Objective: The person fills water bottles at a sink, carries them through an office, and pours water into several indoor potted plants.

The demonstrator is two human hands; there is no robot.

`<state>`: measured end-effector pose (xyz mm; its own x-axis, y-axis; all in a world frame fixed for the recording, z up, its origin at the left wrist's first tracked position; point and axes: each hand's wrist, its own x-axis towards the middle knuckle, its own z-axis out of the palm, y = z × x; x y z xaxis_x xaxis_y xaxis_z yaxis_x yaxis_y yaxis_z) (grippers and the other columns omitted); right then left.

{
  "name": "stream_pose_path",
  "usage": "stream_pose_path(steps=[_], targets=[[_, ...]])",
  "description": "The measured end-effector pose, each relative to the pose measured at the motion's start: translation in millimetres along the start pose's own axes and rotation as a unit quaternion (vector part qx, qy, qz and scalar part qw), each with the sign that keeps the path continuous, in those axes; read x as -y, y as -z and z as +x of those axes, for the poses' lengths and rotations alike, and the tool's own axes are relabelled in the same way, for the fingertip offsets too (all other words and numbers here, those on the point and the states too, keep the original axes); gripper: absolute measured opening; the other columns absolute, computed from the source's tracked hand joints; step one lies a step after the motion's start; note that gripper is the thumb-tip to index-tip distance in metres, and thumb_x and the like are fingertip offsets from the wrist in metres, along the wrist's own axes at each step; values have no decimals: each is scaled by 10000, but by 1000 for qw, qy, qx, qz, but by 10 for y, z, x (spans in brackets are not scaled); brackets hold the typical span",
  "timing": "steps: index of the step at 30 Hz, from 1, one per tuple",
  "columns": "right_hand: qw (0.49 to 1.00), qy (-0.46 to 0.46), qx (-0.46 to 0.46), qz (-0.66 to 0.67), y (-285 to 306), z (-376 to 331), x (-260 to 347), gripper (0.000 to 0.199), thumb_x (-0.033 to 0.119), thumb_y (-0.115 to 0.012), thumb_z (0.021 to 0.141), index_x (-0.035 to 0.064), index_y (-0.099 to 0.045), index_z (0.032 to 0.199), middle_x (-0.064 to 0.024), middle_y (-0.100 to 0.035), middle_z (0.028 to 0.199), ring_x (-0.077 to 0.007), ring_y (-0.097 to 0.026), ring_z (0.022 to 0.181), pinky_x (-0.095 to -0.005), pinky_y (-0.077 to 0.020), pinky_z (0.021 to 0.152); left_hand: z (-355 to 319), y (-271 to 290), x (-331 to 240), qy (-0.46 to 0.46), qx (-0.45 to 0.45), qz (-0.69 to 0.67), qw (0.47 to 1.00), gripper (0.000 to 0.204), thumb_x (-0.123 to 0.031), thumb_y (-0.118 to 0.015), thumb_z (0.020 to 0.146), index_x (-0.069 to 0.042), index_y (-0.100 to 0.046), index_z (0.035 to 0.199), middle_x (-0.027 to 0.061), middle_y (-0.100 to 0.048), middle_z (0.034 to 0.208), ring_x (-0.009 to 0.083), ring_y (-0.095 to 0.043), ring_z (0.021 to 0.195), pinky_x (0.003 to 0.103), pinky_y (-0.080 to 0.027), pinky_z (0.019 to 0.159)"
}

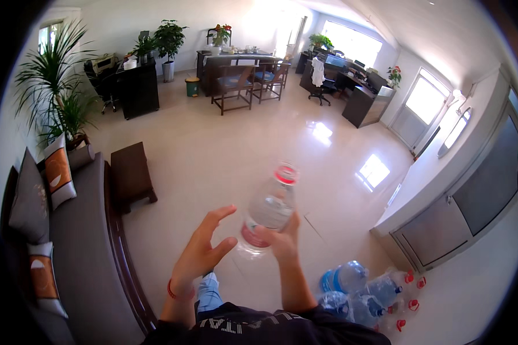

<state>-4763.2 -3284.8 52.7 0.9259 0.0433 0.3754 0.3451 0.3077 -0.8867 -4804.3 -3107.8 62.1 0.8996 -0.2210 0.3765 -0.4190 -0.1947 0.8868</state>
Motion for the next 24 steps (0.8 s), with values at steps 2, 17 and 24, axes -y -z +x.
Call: stream_pose_path(steps=[2,17,24], targets=[[1000,21,-15,-1,209,576,-326,670,113,-788,568,5,-457,1140,-79,-574,1003,-166,-574,922,-307,-463,827,529,162,427,16,-8,19,1000,396,-164,-593,839,-66,-487,1207,92,-508,1236,230,-465,1173,396,-374,971],[960,-8,-250,-129,2033,4342,-1925,651,103,-744,532,-29,-466,1106,-93,-581,943,-202,-588,859,-324,-460,800,5524,-559,3078,-31,284,-104,953,288,-127,-564,852,-41,-535,1125,135,-588,1073,265,-558,1027,352,-433,870],[964,-39,-222,-144,3005,7034,-2697,711,176,-830,523,4,-465,1109,-64,-563,928,-171,-574,847,-318,-472,759,7898,-236,4387,25,330,23,944,278,-120,-540,861,-45,-537,1129,137,-599,1072,271,-558,1031,350,-426,882]])
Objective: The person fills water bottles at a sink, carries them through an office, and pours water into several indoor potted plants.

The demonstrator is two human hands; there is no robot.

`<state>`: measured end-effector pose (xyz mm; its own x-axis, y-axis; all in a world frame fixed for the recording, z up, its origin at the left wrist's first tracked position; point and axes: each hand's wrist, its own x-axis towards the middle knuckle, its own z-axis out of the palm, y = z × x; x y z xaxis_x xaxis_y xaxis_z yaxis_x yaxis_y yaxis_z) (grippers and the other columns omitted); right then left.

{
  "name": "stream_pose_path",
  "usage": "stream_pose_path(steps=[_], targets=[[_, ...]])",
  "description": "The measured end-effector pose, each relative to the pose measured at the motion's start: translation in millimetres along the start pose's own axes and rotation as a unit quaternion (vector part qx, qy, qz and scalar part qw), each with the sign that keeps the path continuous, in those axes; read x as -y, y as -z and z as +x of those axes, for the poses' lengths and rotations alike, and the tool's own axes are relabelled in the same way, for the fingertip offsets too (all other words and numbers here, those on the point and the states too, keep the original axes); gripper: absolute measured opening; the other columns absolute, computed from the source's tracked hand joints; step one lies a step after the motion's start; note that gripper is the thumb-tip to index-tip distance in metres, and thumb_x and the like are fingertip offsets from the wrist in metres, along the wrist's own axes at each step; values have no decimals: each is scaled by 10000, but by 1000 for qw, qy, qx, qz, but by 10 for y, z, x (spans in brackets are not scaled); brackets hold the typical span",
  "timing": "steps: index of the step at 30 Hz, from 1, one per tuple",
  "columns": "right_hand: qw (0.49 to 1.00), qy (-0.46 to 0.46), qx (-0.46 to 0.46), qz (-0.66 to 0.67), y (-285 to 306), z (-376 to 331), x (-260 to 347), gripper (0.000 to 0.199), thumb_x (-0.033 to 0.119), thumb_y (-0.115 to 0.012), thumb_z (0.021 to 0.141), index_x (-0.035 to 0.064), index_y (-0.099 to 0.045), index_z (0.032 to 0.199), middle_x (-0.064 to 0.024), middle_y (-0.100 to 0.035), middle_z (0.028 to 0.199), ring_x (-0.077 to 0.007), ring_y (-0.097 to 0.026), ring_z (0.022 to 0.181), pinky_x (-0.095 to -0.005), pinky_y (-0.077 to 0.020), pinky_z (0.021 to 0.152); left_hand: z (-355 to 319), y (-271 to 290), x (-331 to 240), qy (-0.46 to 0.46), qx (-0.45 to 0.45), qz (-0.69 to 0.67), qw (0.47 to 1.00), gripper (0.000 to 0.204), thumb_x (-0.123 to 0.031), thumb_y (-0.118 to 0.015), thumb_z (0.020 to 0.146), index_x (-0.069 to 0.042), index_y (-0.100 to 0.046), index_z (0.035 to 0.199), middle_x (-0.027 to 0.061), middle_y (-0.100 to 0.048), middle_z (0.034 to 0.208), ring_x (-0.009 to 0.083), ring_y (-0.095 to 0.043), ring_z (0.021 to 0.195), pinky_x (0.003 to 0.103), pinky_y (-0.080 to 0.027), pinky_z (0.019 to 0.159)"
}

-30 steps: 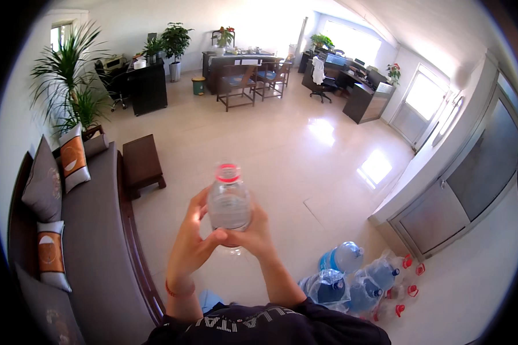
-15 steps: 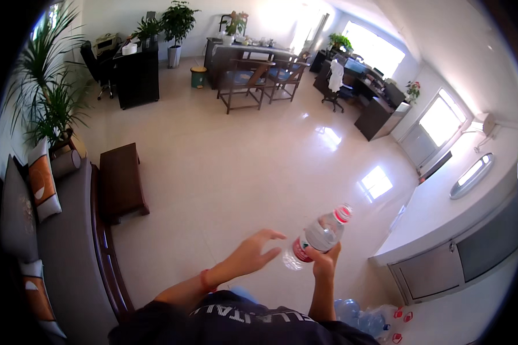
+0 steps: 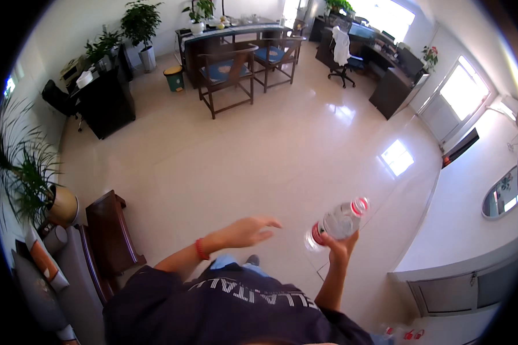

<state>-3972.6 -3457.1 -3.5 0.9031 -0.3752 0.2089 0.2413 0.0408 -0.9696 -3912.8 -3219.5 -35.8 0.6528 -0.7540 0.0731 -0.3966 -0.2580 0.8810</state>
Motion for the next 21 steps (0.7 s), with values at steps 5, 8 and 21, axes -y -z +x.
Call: stream_pose_path(steps=[5,8,21], targets=[[998,30,42,35,-451,2021,-376,705,152,-827,514,5,-468,1103,-68,-565,933,-173,-572,841,-317,-482,752,725,1052,894,183,-102,-41,977,237,-103,-518,859,-26,-575,1076,120,-610,1055,228,-587,991,322,-444,875],[998,28,59,15,-697,3267,-707,705,150,-824,509,5,-469,1101,-69,-565,937,-176,-570,848,-322,-481,757,1440,1715,1462,201,-175,-77,961,217,-98,-510,867,-21,-588,1054,109,-623,1023,214,-595,980,310,-455,860],[992,26,-119,-25,-726,7531,-1774,756,165,-812,515,-19,-434,1143,-105,-570,967,-217,-579,888,-341,-463,814,7665,3984,2113,-213,35,-107,970,282,-49,-526,857,-59,-533,1139,104,-572,1113,240,-530,1072,342,-403,930]])
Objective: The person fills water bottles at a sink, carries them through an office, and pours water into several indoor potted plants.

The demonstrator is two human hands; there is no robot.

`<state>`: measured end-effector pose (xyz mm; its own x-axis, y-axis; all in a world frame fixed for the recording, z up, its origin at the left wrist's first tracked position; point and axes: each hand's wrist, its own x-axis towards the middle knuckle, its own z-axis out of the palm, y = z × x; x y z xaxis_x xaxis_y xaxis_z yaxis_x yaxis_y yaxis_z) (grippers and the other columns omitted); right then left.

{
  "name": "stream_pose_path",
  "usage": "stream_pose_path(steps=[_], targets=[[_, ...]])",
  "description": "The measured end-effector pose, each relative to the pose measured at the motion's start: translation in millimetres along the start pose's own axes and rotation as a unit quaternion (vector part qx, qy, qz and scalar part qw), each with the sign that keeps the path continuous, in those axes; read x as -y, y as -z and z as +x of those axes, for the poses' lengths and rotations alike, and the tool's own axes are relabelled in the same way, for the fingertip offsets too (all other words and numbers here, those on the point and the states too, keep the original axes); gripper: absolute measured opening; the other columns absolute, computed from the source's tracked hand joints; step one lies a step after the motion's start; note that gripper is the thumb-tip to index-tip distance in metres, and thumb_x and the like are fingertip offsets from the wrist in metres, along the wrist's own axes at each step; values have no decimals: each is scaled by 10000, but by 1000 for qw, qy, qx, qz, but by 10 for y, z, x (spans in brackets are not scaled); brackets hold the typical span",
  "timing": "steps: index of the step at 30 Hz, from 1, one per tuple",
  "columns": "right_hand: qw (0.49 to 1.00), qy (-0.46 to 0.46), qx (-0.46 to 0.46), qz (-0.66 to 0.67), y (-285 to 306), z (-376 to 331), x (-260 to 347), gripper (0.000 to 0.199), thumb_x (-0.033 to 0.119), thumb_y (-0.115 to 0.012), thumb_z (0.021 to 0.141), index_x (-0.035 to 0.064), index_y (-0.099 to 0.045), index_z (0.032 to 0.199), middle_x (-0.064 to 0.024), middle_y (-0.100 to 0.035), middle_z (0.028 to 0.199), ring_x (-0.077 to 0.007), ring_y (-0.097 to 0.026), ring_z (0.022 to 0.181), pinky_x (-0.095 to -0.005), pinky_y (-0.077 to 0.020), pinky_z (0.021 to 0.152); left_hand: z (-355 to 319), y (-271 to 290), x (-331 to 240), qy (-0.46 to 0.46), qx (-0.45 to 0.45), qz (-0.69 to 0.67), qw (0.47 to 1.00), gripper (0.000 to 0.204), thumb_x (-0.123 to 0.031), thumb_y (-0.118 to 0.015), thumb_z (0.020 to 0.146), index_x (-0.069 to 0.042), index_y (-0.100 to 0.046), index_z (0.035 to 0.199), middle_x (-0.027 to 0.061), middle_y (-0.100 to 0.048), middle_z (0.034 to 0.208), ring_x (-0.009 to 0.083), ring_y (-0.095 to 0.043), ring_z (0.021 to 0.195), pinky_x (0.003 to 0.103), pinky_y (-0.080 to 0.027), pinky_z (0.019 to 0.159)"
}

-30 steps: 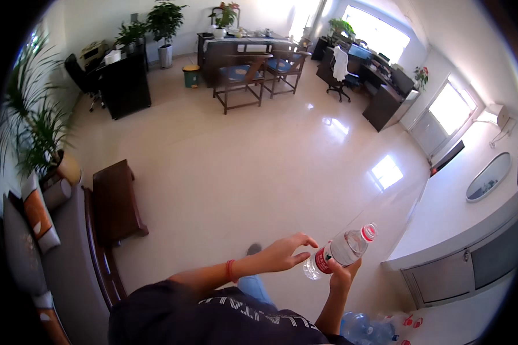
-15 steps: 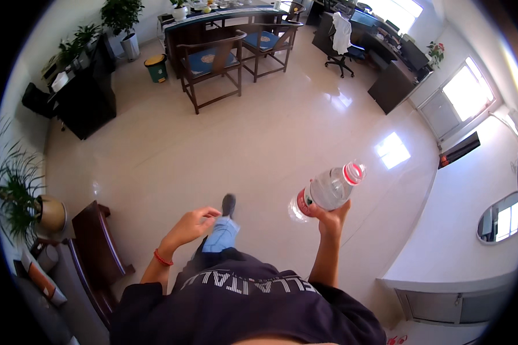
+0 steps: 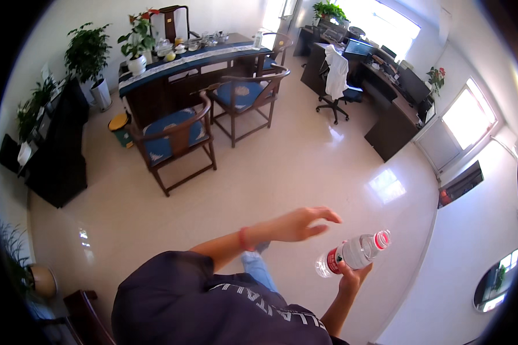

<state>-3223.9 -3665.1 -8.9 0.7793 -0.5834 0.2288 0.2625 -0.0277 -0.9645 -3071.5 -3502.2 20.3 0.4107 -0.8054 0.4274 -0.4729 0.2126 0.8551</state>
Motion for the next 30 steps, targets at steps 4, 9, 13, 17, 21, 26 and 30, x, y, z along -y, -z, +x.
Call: stream_pose_path(steps=[4,9,13,17,21,26,30], targets=[[999,28,-4,-44,-124,1576,-519,830,211,-826,513,-14,-404,1191,-121,-578,1001,-237,-582,927,-353,-459,839,1291,589,831,-58,46,-1,997,332,-51,-523,859,-71,-494,1189,111,-548,1150,249,-509,1098,359,-388,949],[1000,2,28,6,-909,3639,-842,777,178,-823,511,-1,-429,1157,-76,-551,957,-185,-562,873,-328,-462,792,2045,1910,2078,74,-42,28,996,271,-78,-511,866,-28,-535,1131,110,-593,1087,206,-564,1013,326,-438,878],[998,-3,65,25,-1342,5130,-1168,708,132,-799,515,1,-453,1119,-78,-553,949,-187,-567,852,-334,-473,769,2209,2940,2810,207,-165,38,964,250,-30,-506,865,-9,-558,1109,97,-604,1051,189,-565,1013,300,-434,891],[995,8,99,13,-1617,6624,-1613,680,117,-794,510,-1,-467,1094,-79,-559,949,-190,-576,837,-331,-476,762,2479,3708,3639,300,-292,56,906,206,-30,-495,865,-2,-588,1047,90,-630,986,166,-590,949,289,-457,851],[996,15,85,29,-2055,8050,-1932,677,108,-792,502,-12,-474,1087,-100,-575,953,-211,-591,888,-352,-481,806,3383,4612,4580,293,-349,84,886,189,-36,-502,862,-16,-598,1023,94,-640,979,188,-611,922,290,-472,821],[999,20,35,-18,-2193,9802,-2195,718,103,-776,503,-31,-451,1129,-133,-586,973,-238,-597,926,-369,-478,839,5809,5697,5364,177,-253,109,945,198,-14,-506,843,-28,-599,1018,110,-629,963,184,-602,895,276,-461,780],[999,40,10,-1,-2277,11060,-2563,724,133,-778,503,-32,-455,1130,-134,-590,990,-239,-602,914,-369,-478,836,7447,6131,6055,39,-81,107,990,229,-44,-525,843,-61,-575,1066,102,-593,1028,239,-569,951,318,-443,829]])
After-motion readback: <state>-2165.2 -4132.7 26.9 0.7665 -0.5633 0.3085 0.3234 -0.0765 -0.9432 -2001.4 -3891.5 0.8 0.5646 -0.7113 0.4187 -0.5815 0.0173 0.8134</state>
